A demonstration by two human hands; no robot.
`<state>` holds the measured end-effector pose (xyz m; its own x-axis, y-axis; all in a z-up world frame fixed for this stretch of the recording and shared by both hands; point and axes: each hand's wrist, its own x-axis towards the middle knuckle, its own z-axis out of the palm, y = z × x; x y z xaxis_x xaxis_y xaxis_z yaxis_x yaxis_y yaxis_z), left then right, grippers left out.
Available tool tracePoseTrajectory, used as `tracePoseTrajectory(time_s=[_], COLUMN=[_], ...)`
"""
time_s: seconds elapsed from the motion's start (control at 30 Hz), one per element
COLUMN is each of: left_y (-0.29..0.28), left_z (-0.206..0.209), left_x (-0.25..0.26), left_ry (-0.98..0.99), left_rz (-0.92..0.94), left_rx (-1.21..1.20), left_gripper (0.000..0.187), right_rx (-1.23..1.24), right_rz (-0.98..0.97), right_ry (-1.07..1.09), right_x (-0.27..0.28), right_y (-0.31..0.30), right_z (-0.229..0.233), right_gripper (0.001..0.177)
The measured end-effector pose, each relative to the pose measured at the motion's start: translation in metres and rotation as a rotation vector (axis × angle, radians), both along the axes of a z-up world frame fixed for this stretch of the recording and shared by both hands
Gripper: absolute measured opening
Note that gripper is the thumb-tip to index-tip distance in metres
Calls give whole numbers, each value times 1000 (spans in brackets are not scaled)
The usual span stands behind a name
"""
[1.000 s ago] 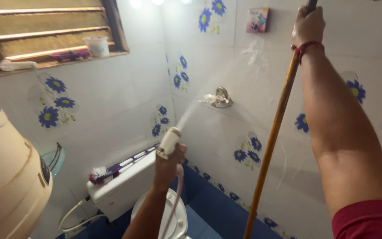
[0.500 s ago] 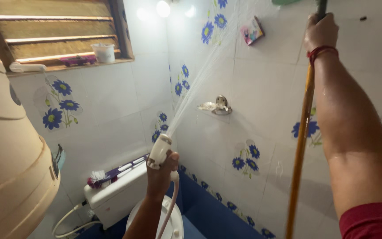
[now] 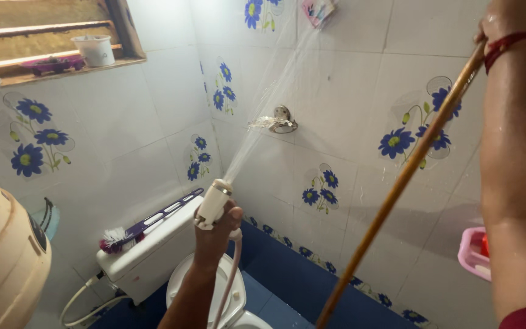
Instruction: The person scrubs the bathroom walls using a long-handled brush and rinses the surfaces with a handheld shower head. The person moves around the room to clean different wall sections, including areas near the toilet and a wall-mounted caddy.
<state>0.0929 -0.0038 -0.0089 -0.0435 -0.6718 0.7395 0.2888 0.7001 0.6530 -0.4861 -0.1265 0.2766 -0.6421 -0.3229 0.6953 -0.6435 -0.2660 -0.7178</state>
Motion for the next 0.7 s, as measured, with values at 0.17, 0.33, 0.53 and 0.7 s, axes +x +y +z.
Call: tracePoseTrajectory(time_s=[0.17,0.33,0.53,0.7], left_y=[5,1,-5,-15], left_z=[-6,-4,14,23], left_x=[0,9,23,28], left_ry=[-15,98,172,276], left_rz=[-91,-88,8,23], left_rx=[10,-32,102,170], left_gripper=[25,24,14,15], right_rx=[-35,-94,-89,-42], right_rz=[10,86,114,134], right_ry=[6,-79,-77,-30], right_x=[0,5,19,51], right_y=[32,45,30,-9], right_z=[-61,-92,-30,10], right_gripper=[34,33,34,33])
